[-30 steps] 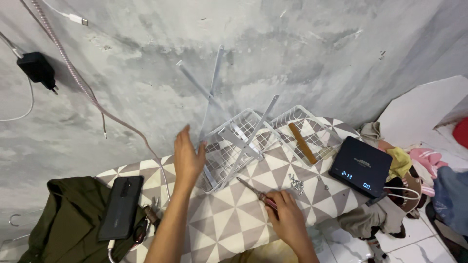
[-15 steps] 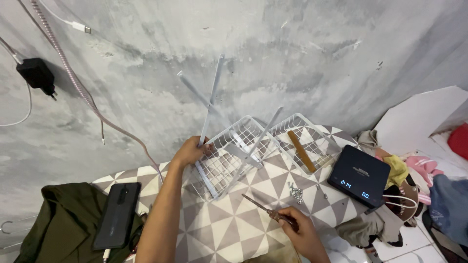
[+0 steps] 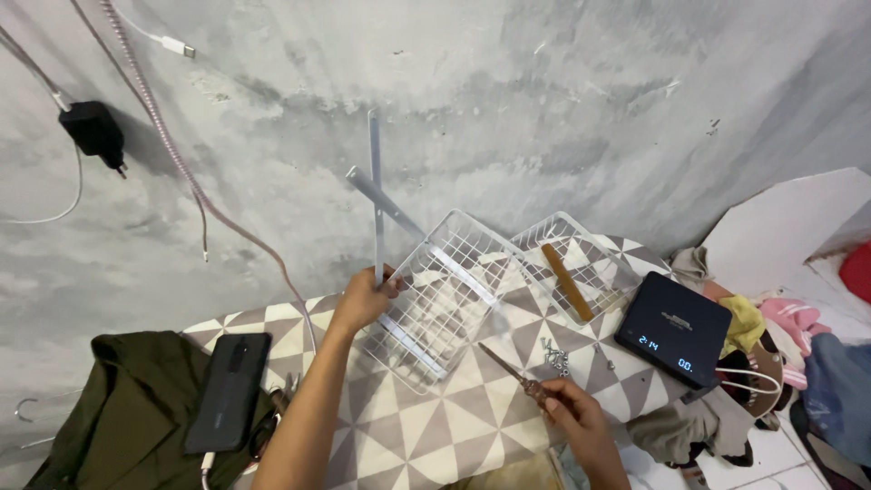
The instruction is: The person assembles a white wire dish rack on a patterned table using a screwdriver and small hardware. They attach vertical supports to the wire basket, tighten screws, and reposition the rack to continue assembly.
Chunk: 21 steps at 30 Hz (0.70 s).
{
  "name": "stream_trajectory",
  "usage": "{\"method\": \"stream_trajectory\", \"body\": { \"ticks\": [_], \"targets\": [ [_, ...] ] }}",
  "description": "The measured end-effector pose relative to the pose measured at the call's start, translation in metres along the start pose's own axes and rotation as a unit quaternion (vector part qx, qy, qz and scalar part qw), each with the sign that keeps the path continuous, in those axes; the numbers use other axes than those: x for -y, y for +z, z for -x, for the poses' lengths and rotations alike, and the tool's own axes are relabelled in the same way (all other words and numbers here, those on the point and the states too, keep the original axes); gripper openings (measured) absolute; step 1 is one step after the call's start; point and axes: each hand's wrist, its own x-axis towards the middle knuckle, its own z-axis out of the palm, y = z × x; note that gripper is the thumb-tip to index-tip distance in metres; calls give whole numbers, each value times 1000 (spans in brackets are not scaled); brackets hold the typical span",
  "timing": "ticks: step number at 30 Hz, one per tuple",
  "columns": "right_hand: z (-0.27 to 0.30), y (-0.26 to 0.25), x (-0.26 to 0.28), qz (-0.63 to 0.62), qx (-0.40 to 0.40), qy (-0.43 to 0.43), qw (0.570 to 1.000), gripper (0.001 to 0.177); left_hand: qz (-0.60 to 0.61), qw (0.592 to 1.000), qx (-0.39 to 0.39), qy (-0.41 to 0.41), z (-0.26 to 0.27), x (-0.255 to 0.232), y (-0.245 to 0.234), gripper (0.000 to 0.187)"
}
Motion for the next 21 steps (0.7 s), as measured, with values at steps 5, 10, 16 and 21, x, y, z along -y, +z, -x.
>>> {"method": "stream_trajectory", "body": {
  "ticks": [5,10,16,21],
  "targets": [
    [-1,4,5,-27,-19,-8,999,20,46,999,-13,23,11,0,9,14],
    [3,10,15,-66,-76,8,995,23,45,998,-43,7,26,-6,15,17],
    [5,13,23,-98,-65,-21,993,23,19,996,-83,-23,38,-14,31,18],
    [2,14,26,-123,-77,0,989,23,19,992,-114,42,52,-18,42,19]
  ]
}}
